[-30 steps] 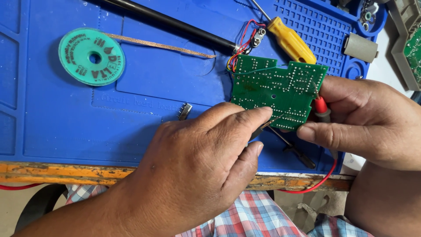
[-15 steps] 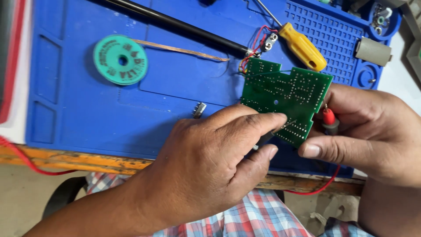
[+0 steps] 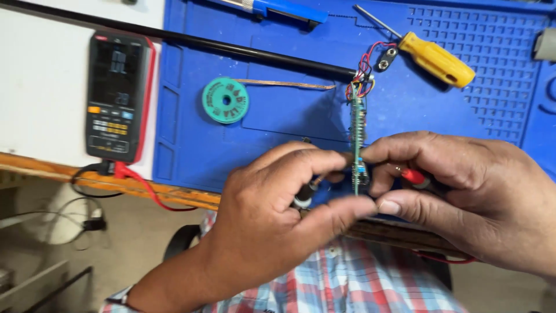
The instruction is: Using a digital multimeter to test various points and components on a printed circuit board (PCB) for diagnostic purposes.
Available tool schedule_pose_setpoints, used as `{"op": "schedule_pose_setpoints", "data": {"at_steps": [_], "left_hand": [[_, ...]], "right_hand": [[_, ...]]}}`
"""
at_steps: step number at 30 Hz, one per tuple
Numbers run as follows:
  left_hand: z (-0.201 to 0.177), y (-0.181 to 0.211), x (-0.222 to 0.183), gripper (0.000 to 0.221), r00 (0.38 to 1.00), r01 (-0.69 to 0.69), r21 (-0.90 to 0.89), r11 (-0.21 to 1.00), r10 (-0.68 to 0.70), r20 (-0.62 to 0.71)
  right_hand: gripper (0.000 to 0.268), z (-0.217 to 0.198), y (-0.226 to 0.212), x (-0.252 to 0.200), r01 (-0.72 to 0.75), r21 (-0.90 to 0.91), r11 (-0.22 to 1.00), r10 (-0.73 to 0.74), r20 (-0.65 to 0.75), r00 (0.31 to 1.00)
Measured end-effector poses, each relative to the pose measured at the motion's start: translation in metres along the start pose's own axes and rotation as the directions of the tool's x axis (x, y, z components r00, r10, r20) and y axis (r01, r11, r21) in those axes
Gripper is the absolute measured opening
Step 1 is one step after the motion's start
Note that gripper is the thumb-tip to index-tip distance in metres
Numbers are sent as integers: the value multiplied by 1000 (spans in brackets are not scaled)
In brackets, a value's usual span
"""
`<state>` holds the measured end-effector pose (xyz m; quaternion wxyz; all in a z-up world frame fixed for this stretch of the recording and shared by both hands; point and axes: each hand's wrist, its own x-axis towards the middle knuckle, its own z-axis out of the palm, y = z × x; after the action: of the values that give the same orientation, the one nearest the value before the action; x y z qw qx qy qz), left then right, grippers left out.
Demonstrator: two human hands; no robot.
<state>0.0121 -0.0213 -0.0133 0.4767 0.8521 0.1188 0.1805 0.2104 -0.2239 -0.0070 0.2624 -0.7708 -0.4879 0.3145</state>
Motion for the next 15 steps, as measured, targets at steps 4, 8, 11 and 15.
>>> {"op": "schedule_pose_setpoints", "data": {"at_steps": [4, 8, 11, 15], "left_hand": [[-11, 3, -2, 27, 995, 98, 75, 992, -98, -7], [-22, -4, -5, 21, 992, 122, 213, 969, -124, -4], [-26, -9, -5, 17, 995, 99, 282, 954, -104, 2], [-27, -19, -7, 18, 997, 75, 386, 919, -80, -2]], "right_hand": [[56, 3, -5, 2, 75, 26, 997, -75, -5, 997], [61, 13, 3, 0, 15, -68, 998, -15, -4, 1000], [63, 16, 9, -2, -42, -104, 994, 44, 9, 999], [55, 10, 7, 0, 109, -56, 992, -111, -26, 993]]}}
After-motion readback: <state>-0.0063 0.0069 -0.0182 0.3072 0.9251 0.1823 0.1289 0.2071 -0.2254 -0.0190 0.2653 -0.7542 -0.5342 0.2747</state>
